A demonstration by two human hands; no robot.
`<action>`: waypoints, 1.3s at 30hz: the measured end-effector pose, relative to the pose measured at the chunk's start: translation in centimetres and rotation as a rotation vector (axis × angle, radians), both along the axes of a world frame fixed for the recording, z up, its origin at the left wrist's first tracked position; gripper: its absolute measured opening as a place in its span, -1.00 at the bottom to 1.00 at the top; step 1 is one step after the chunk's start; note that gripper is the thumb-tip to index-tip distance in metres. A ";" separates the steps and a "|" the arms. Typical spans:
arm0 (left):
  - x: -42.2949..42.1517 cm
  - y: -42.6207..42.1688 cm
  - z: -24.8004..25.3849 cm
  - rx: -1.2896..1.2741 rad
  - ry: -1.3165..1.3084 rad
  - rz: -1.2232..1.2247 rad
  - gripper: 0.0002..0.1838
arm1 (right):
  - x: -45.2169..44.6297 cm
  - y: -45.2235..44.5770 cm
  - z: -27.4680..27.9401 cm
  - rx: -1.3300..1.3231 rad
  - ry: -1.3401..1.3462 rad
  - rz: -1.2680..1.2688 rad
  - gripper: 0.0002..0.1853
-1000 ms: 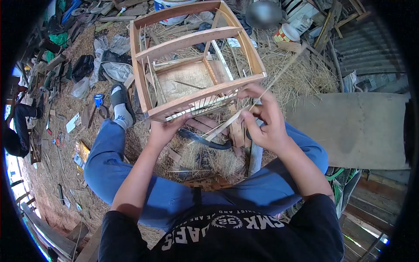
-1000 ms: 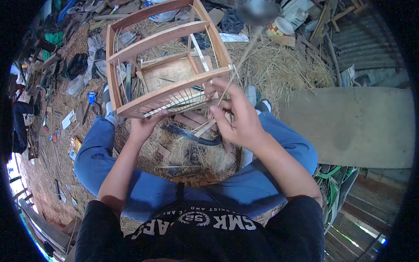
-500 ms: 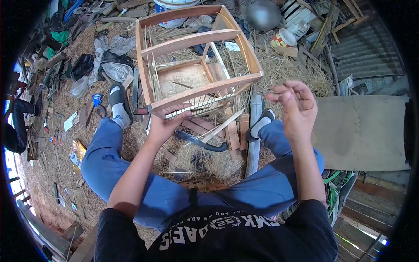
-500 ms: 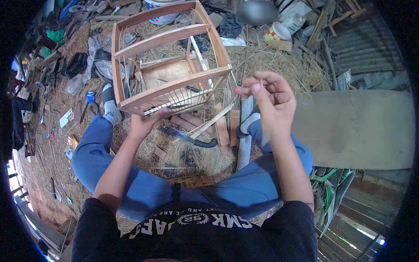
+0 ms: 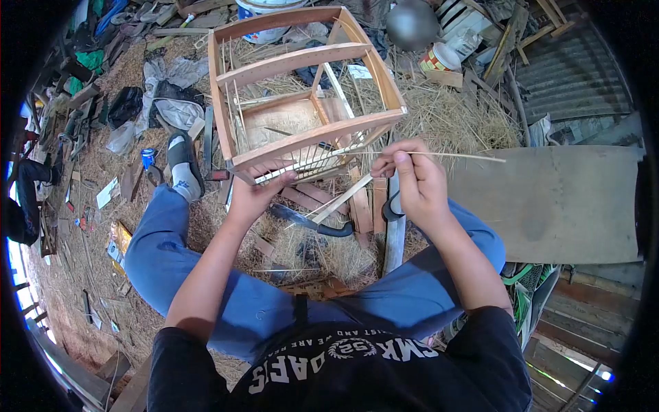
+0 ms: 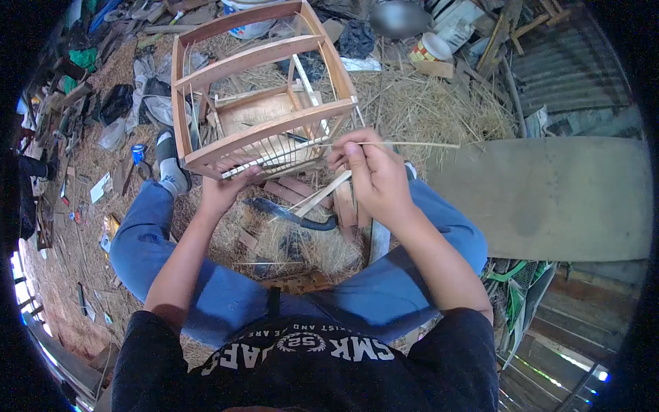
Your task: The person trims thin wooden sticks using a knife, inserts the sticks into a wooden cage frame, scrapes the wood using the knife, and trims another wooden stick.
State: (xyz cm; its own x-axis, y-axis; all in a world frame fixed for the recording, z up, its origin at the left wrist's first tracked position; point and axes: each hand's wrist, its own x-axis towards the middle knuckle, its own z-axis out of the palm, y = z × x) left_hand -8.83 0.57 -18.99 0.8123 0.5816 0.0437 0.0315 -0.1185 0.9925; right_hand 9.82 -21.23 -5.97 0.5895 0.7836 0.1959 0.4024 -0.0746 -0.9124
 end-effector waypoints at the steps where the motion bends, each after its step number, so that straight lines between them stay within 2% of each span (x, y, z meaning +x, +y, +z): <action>1: 0.0 0.0 0.1 0.001 0.000 0.000 -0.77 | -0.1 0.2 0.3 -0.042 -0.004 -0.003 -0.76; 4: -0.2 0.0 0.4 0.053 0.004 0.003 -0.77 | 0.0 0.4 0.0 -0.027 -0.126 0.002 -0.77; 8: -0.3 -0.1 0.0 -0.065 0.031 0.019 -0.77 | 0.2 0.9 -0.2 -0.048 -0.116 -0.005 -0.81; 10: -0.3 -0.1 -0.2 -0.080 0.031 0.020 -0.78 | 0.5 1.1 -0.6 -0.123 -0.449 0.050 -0.88; 13: -0.2 -0.1 0.0 0.015 0.029 0.000 -0.83 | 0.4 2.1 -1.7 -0.057 -0.583 0.075 -0.88; 16: -0.2 0.0 0.1 0.083 -0.012 -0.013 -0.83 | 0.1 2.5 -2.3 -0.134 -0.617 0.107 -0.88; 19: -0.2 0.1 0.0 0.000 0.011 0.004 -0.79 | 0.0 2.7 -3.0 -0.253 -0.636 0.108 -0.86; 28: -0.4 0.0 -0.1 -0.099 0.033 0.003 -0.77 | 0.3 2.8 -4.3 -0.147 -0.672 0.068 -0.86; 39: -0.4 0.0 -0.3 -0.012 -0.008 -0.004 -0.73 | 0.5 2.9 -4.4 -0.181 -0.686 0.078 -0.85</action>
State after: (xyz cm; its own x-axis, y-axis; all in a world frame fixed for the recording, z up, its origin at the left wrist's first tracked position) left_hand -9.18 0.60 -19.27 0.8143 0.5788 0.0431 0.0235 -0.1070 0.9940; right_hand 10.33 -18.38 -10.39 0.3210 0.8736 0.3658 0.8918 -0.1487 -0.4273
